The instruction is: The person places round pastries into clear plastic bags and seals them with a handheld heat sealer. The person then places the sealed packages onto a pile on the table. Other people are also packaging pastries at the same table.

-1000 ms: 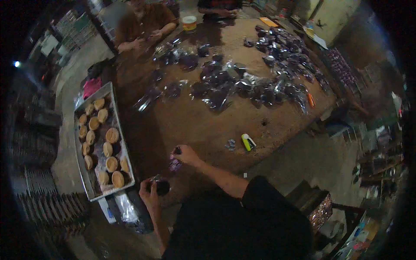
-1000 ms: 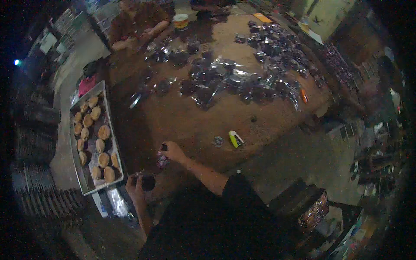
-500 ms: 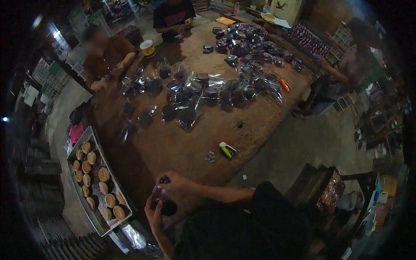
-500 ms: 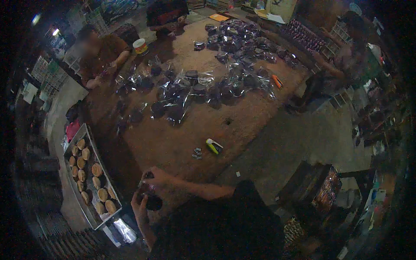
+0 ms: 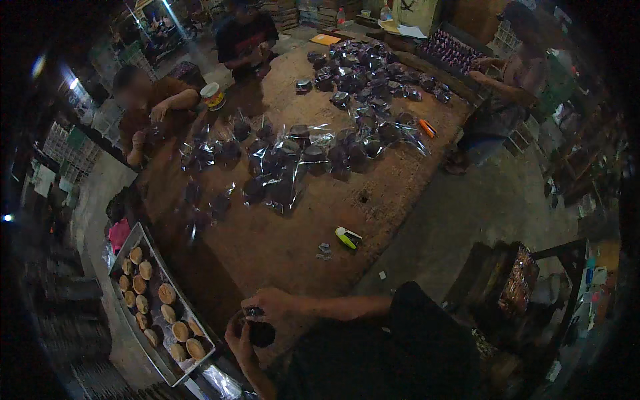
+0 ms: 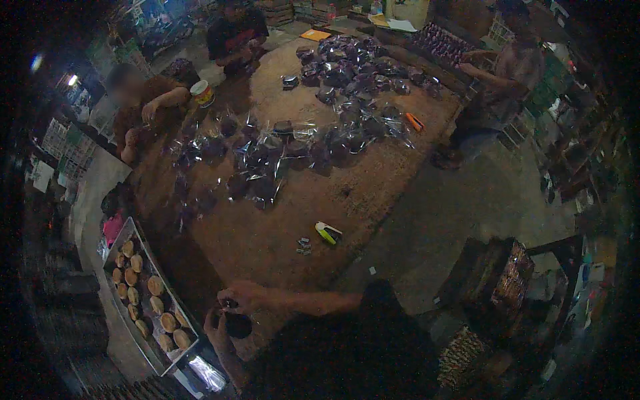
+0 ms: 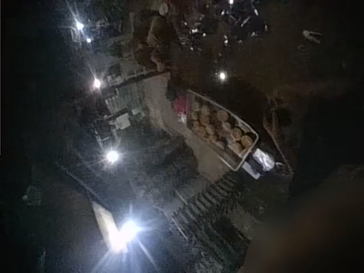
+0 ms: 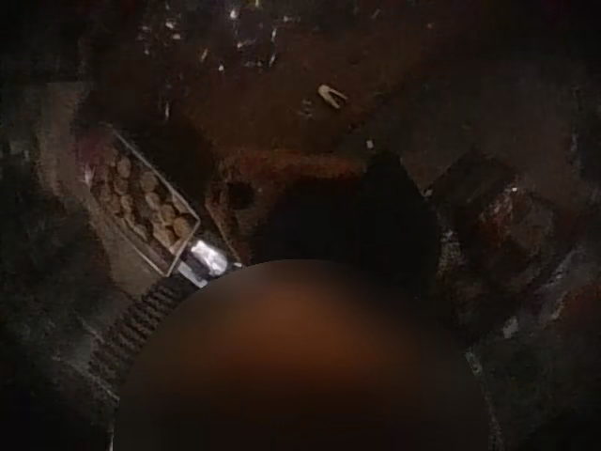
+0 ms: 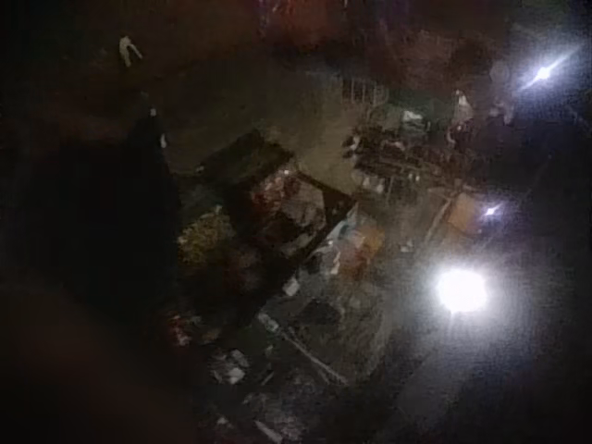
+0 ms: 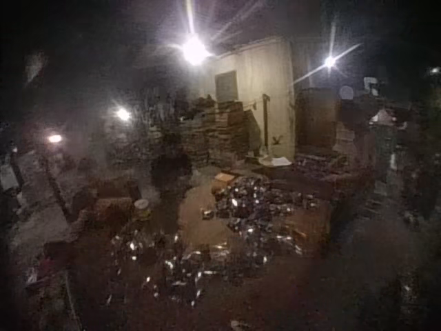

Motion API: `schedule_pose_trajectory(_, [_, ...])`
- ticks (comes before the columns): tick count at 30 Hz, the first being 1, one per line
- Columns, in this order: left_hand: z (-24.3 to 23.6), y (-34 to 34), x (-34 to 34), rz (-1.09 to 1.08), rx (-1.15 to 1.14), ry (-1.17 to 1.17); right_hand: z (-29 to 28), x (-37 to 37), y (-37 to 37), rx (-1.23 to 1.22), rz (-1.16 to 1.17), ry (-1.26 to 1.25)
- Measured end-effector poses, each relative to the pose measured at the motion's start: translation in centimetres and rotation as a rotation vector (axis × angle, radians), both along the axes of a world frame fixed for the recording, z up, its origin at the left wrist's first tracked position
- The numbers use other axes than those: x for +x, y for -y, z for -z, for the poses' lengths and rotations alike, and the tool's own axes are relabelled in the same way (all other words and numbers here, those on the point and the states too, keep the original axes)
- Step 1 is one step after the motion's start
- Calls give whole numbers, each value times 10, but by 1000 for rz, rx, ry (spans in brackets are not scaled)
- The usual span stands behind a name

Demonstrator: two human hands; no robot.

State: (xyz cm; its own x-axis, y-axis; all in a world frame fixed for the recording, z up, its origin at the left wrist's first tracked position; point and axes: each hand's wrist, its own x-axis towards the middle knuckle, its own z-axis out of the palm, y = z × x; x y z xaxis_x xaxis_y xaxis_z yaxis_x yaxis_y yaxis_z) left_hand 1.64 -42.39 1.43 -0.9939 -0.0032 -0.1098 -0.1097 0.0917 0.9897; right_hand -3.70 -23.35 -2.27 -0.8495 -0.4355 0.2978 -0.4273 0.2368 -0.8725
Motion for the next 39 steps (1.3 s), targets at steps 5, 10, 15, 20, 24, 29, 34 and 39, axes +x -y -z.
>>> schedule_pose_trajectory(5, [8, 7, -6, 41, 3, 53, 3, 8, 10, -92, 98, -23])
schedule_pose_trajectory(10, [16, 7, -8, 35, 45, 88, -3, 16, 7, -10, 124, -61])
schedule_pose_trajectory(15, [32, 2, -6, -48, 133, 119, -8, 20, 1, -71, 192, 92])
schedule_pose_trajectory(20, [40, 2, -1, 43, 179, 300, 10, 17, -4, -185, 157, 235])
schedule_pose_trajectory(24, [35, -13, 7, 36, 239, 121, 38, 13, -21, -292, -62, 544])
schedule_pose_trajectory(29, [29, -46, 4, -151, 181, 135, 44, 19, -46, -253, 20, 590])
schedule_pose_trajectory(34, [10, -69, -6, 0, 99, 90, 16, 23, -73, -285, 198, 447])
schedule_pose_trajectory(39, [3, -99, -18, -3, -235, -67, -15, 20, -110, -346, 371, 495])
